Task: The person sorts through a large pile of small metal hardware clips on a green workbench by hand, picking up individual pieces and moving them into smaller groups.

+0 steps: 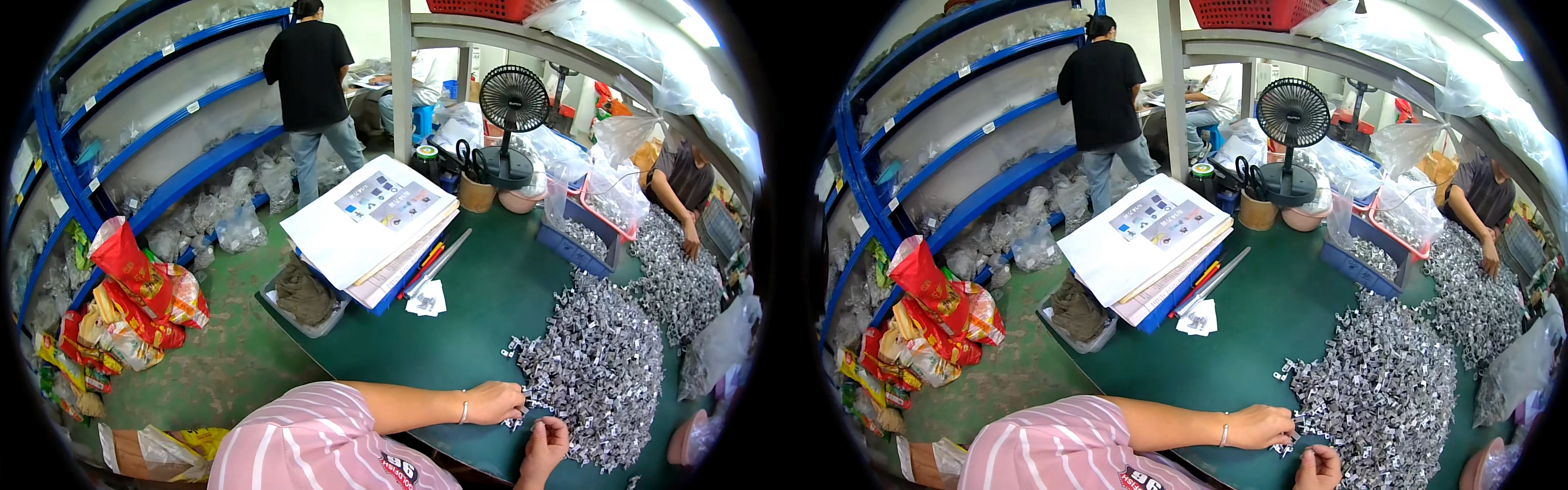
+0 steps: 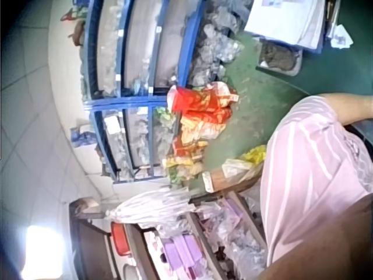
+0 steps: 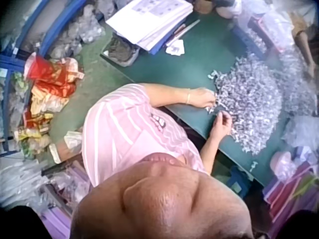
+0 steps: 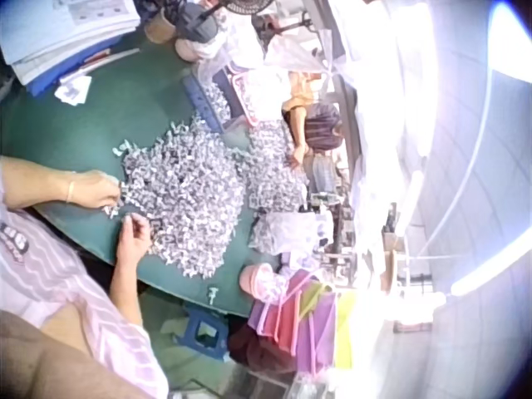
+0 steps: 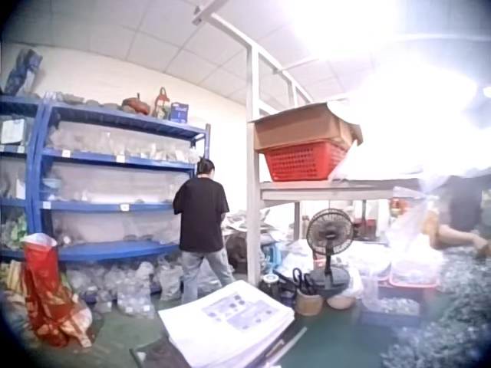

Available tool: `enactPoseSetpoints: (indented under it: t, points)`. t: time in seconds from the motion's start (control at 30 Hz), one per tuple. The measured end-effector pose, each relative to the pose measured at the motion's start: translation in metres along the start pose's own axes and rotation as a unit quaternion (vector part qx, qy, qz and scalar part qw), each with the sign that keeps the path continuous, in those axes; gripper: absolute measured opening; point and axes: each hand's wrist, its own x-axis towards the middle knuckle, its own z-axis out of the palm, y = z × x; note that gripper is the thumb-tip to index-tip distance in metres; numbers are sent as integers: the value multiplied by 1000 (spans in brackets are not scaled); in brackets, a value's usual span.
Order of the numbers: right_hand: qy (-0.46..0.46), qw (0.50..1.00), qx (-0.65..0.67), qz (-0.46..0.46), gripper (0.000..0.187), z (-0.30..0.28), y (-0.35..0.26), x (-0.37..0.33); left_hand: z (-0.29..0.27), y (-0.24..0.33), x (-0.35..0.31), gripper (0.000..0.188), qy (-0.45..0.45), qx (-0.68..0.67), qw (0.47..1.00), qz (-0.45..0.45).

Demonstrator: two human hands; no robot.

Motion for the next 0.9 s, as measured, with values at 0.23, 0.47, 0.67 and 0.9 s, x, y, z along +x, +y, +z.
enactPoseSetpoints:
  t: [0.23, 0.47, 0.67, 0.9]
  points:
    - [-66, 919, -339, -191, 11, 27, -31, -12, 2, 0, -5, 13, -4, -9, 1000, 8]
    - [-28, 937, -326, -124, 5, 12, -27, -4, 7, 1, 7, 12, 35, -194, 978, -67]
    - [-7, 990, 93, 106, 12, 20, -30, -4, -16, 7, 5, 11, -47, -595, 746, -297]
    - [-17, 979, 178, 99, 13, 17, -29, -11, -15, 11, 7, 10, -115, -662, 661, -335]
